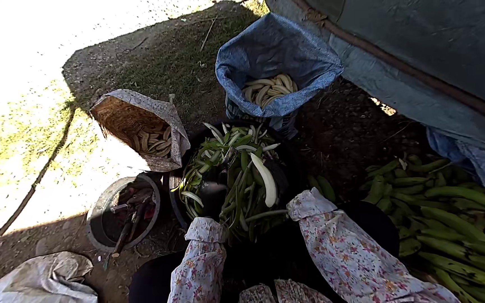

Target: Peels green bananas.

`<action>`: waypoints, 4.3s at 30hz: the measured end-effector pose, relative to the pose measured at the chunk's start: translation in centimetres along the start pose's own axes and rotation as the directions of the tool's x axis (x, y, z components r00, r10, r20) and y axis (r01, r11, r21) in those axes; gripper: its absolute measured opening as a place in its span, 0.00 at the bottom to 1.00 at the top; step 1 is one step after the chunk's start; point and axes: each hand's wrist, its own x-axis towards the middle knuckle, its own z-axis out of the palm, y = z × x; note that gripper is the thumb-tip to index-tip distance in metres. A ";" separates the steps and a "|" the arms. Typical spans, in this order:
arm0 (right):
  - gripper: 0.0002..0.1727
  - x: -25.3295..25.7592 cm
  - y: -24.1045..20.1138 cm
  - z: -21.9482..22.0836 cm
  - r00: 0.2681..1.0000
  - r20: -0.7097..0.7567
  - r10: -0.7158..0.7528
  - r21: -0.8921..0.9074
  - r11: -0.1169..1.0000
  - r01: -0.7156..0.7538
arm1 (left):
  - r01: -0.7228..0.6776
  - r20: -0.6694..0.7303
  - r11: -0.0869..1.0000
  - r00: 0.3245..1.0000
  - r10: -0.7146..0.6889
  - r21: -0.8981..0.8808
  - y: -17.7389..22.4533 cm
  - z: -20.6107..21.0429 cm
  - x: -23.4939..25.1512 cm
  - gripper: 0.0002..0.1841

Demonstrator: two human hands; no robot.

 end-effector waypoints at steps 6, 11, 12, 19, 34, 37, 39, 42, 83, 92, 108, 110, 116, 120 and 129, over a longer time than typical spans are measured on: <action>0.20 6.1 -10.7 -1.7 0.988 -0.145 -0.061 0.701 0.698 0.146 | 0.066 0.024 0.997 0.997 -0.067 0.029 0.1 -2.9 -1.6 0.25; 0.27 8.4 -4.2 -0.5 0.954 -0.286 -0.094 -0.585 0.805 -0.096 | 0.022 -0.017 0.991 1.000 -0.025 -0.132 0.5 -3.4 -2.6 0.22; 0.29 8.7 -2.3 -0.1 0.957 -0.286 -0.045 -0.704 0.688 -0.178 | 0.001 -0.022 0.989 1.000 -0.004 -0.148 0.5 -3.2 -2.7 0.22; 0.39 11.0 2.1 2.7 0.919 -0.367 0.145 -0.724 0.576 -0.380 | 0.037 0.085 0.965 0.996 -0.016 -0.258 -0.1 -2.2 -3.2 0.23; 0.19 3.6 2.9 -4.9 0.997 -0.028 -0.066 0.526 0.848 0.071 | 0.009 0.189 0.915 0.979 0.074 -0.403 1.1 -1.2 -4.5 0.26; 0.28 1.6 1.0 -3.9 0.996 0.076 -0.045 0.612 0.791 -0.011 | 0.007 0.245 0.897 0.963 0.113 -0.442 2.1 -1.0 -4.7 0.27; 0.27 0.7 0.8 -3.2 0.988 0.152 -0.027 0.550 0.833 -0.061 | -0.033 0.289 0.937 0.947 0.141 -0.347 3.1 -0.9 -5.0 0.26; 0.24 -0.6 1.3 -1.8 0.995 0.087 0.056 0.496 0.863 -0.092 | -0.083 0.440 0.991 0.890 0.123 -0.110 4.7 -1.5 -5.9 0.29; 0.23 -2.6 3.3 3.0 0.975 0.199 0.094 0.072 0.991 -0.110 | -0.078 0.093 0.979 0.994 0.062 0.188 4.4 -1.8 1.5 0.27; 0.25 0.3 -0.7 2.2 0.912 -0.410 0.004 0.152 0.986 0.064 | -0.176 0.244 0.973 0.960 0.137 0.147 6.7 -1.2 -7.5 0.29; 0.26 -0.2 2.4 0.2 0.961 0.277 0.026 -0.403 0.911 0.092 | -0.126 0.196 0.928 0.979 0.059 0.350 7.3 -0.9 3.6 0.25; 0.25 0.5 3.2 0.1 0.995 0.102 -0.004 -0.231 0.973 0.028 | -0.108 0.203 0.948 0.978 0.047 0.299 7.8 -0.6 2.8 0.26; 0.23 1.2 -0.1 0.7 0.946 -0.322 0.043 -0.088 0.993 -0.075 | -0.423 0.013 0.896 0.905 0.425 0.136 5.5 1.9 -5.5 0.25; 0.24 3.1 3.0 2.3 0.907 -0.409 -0.096 -0.375 0.924 -0.071 | -0.339 -0.093 0.929 0.930 0.355 0.152 5.1 2.3 -7.4 0.27; 0.28 -0.2 3.0 1.8 0.994 0.075 -0.079 -0.144 0.986 0.089 | -0.062 0.253 0.988 0.967 0.024 0.142 6.2 0.7 0.5 0.25</action>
